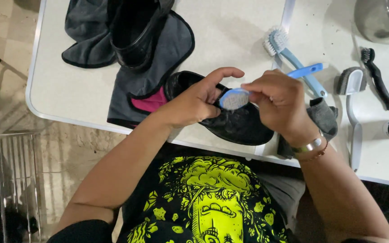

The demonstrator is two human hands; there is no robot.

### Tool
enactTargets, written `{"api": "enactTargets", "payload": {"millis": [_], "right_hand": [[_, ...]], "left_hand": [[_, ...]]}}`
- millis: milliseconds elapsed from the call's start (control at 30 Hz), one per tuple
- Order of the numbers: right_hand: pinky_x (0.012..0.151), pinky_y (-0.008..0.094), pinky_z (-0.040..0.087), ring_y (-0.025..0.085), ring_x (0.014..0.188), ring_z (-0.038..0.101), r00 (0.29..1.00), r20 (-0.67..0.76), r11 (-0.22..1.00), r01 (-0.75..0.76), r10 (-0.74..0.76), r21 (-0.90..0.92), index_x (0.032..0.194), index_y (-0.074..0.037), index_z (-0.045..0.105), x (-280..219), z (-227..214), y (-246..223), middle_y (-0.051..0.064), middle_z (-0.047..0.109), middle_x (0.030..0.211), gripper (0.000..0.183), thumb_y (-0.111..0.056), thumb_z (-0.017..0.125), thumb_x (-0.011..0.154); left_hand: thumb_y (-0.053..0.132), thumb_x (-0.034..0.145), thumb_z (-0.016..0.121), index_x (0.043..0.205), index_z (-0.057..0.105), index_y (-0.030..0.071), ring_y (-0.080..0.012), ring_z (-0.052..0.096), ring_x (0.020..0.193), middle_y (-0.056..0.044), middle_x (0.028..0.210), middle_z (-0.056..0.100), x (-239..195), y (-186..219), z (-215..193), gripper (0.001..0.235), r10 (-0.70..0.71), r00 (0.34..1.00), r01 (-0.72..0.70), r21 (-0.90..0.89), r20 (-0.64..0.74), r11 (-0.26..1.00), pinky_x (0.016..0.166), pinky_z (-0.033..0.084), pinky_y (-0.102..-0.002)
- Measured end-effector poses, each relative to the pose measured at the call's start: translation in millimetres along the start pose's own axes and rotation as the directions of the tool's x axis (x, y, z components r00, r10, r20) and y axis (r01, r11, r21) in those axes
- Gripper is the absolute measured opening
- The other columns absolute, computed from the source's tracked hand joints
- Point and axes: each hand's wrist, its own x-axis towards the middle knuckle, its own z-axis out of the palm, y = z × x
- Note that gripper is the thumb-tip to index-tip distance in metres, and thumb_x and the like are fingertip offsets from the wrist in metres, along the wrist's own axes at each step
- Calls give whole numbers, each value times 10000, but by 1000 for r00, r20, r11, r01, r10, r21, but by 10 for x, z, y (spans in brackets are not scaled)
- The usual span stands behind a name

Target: The person cleans a black loafer shoe on a white table using a small brush, a larger blue brush, and a dark cloth. They scrub the shoe's surface and then wipe it down with the cloth, handling the shoe and tools throughout the process.

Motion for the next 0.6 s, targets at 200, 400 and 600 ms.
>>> {"api": "enactTargets", "payload": {"millis": [200,400,600], "right_hand": [[674,464,482,450,688,630,998,-28,997,62,-64,-54,984,91,753,-27,-129,237,208,696,793,78,156,728,949],[694,432,489,384,660,625,998,-66,998,12,-16,-64,935,55,769,-90,-53,217,146,671,728,42,95,762,946],[625,340,440,279,734,571,966,-236,975,-145,103,-170,1091,197,724,-285,-330,126,243,664,874,210,319,638,943]], "left_hand": [[-126,713,573,1546,414,150,-72,367,581,54,643,351,-21,-49,-77,892,-4,1000,4,-10,7,1000,659,310,-192],[-121,703,649,1567,386,164,-81,402,582,42,571,383,30,-192,-201,947,-17,1000,16,25,24,1000,638,305,-166],[-103,798,662,1575,237,231,-115,496,710,-21,956,429,-31,390,-28,946,-239,968,194,372,78,908,630,400,-257]]}}
